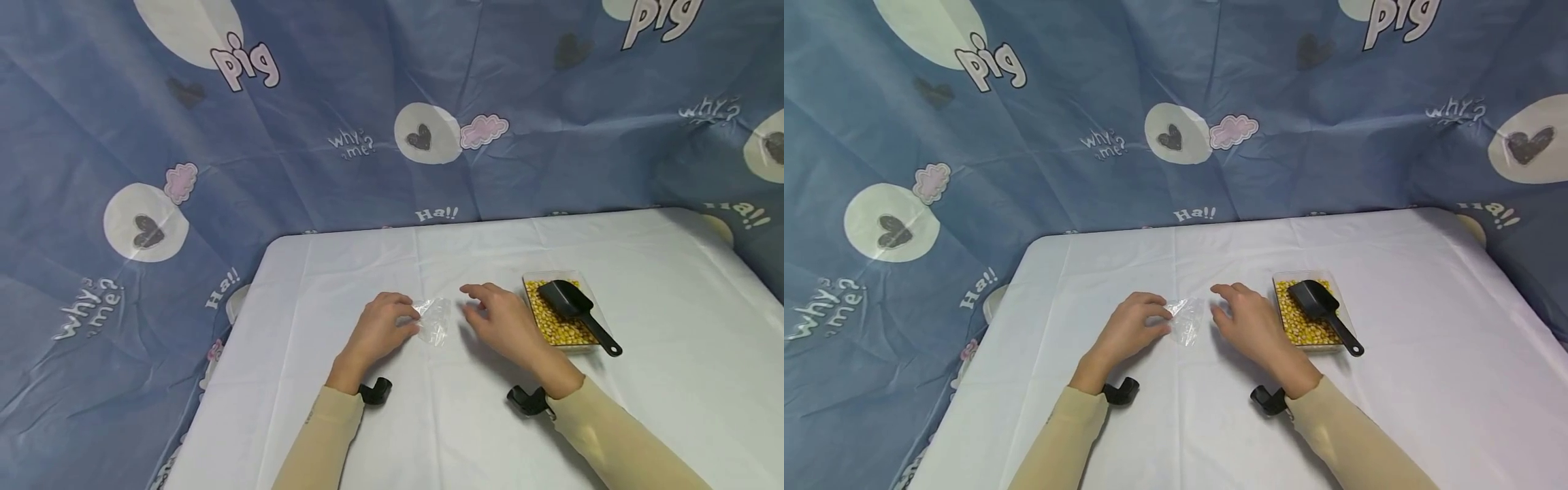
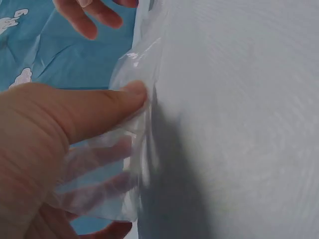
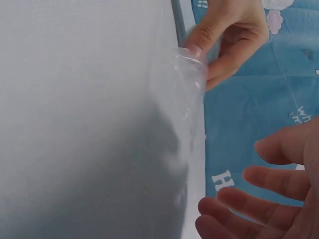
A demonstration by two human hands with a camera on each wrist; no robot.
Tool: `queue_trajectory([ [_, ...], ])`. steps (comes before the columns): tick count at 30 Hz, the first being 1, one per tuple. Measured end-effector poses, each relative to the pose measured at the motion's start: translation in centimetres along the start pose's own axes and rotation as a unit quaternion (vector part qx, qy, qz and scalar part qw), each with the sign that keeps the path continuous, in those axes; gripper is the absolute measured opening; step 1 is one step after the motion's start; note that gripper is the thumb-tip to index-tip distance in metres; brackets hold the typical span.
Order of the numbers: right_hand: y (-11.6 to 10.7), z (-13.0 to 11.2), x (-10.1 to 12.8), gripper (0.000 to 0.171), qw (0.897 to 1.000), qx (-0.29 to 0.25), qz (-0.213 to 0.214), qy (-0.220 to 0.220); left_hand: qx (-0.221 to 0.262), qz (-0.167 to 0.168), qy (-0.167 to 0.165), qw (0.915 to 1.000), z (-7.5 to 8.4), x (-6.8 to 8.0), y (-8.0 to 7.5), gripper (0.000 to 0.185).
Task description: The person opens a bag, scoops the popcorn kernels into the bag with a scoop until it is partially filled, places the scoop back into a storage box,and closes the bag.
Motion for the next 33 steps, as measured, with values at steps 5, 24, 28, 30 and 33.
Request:
queue_trajectory([
  [5, 0.2, 0.0, 0.0, 0.031, 0.999, -0.023, -0.021, 0.034, 0.005, 0.024, 0.014, 0.9996, 0.0, -0.1, -0.1, 0.013],
  [24, -1.0, -0.3, -0.8, 0.021, 0.929, -0.317, -0.074, 0.175, 0.101, 0.100, 0.034, 0.9893, 0.8, -0.5, -1.0, 0.015],
  [28, -1.2, -0.4, -0.8, 0.024, 0.902, -0.376, -0.079, 0.200, 0.130, 0.101, 0.036, 0.9857, 0.8, -0.4, -1.0, 0.015],
  [30, -1.3, -0.5, -0.7, 0.025, 0.891, -0.394, -0.079, 0.209, 0.147, 0.106, 0.042, 0.9826, 0.8, -0.4, -1.0, 0.014],
  [33, -1.5, -0.7, -0.7, 0.024, 0.885, -0.406, -0.079, 0.215, 0.169, 0.113, 0.051, 0.9777, 0.8, -0.5, -1.0, 0.013],
])
Point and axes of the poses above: each hand's wrist, its own x-axis away from the middle knuckle, its own y-axis out of the palm, z = x × y, the point moved 1 cm from there along -x, towards the middle knuckle
